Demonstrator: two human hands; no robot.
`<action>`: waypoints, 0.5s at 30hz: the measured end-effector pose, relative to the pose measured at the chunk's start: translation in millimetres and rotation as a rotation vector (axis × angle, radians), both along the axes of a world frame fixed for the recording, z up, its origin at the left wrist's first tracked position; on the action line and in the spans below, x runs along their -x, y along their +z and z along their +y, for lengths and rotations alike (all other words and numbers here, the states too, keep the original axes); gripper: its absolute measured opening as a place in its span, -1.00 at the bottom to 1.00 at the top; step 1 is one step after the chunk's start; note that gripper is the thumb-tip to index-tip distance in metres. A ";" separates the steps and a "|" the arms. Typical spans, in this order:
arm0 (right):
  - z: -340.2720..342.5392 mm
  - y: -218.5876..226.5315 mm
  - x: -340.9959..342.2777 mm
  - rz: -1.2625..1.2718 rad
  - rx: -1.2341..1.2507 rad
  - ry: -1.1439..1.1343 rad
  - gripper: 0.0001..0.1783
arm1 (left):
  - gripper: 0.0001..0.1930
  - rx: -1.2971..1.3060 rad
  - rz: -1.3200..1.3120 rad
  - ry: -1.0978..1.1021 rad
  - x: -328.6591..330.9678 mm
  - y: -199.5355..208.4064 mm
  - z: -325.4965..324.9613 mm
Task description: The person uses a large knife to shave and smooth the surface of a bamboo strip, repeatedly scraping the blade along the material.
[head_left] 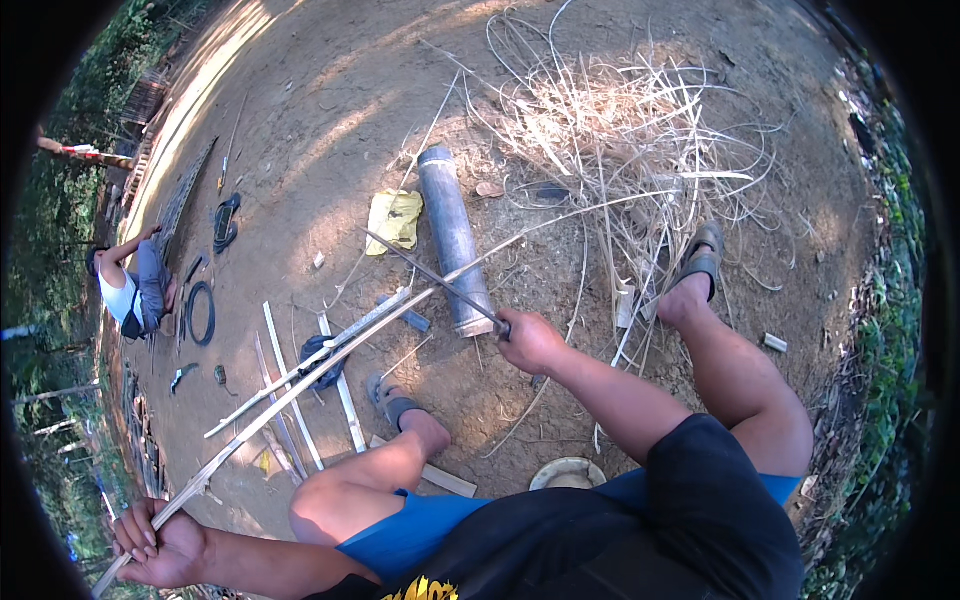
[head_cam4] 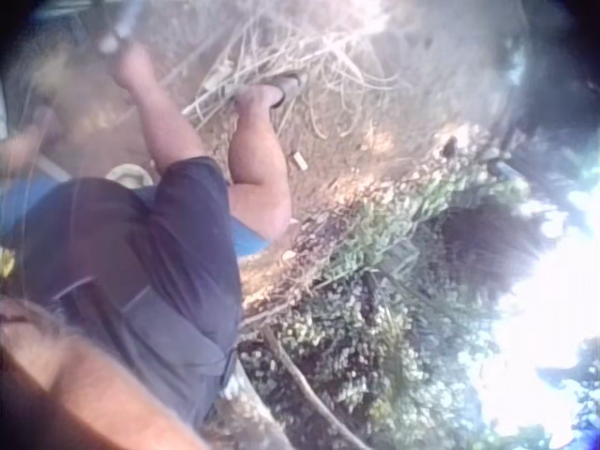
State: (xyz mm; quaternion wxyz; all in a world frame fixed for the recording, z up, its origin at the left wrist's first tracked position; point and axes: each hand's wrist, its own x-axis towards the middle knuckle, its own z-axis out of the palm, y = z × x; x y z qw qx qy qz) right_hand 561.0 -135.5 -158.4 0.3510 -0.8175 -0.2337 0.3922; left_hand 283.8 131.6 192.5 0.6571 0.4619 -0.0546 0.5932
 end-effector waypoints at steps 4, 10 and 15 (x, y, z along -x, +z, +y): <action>-34.4 -111.6 -38.7 -0.053 0.205 -0.173 -0.67 | -0.40 -0.012 0.024 -0.022 -2.2 -2.0 11.8; -31.6 -72.1 -48.7 -0.079 0.161 -0.017 -0.59 | -0.30 -0.001 0.039 0.001 7.5 2.3 24.1; -60.9 -151.4 -58.8 0.014 0.284 -0.208 -0.66 | -0.29 0.011 0.063 0.010 15.5 0.8 51.9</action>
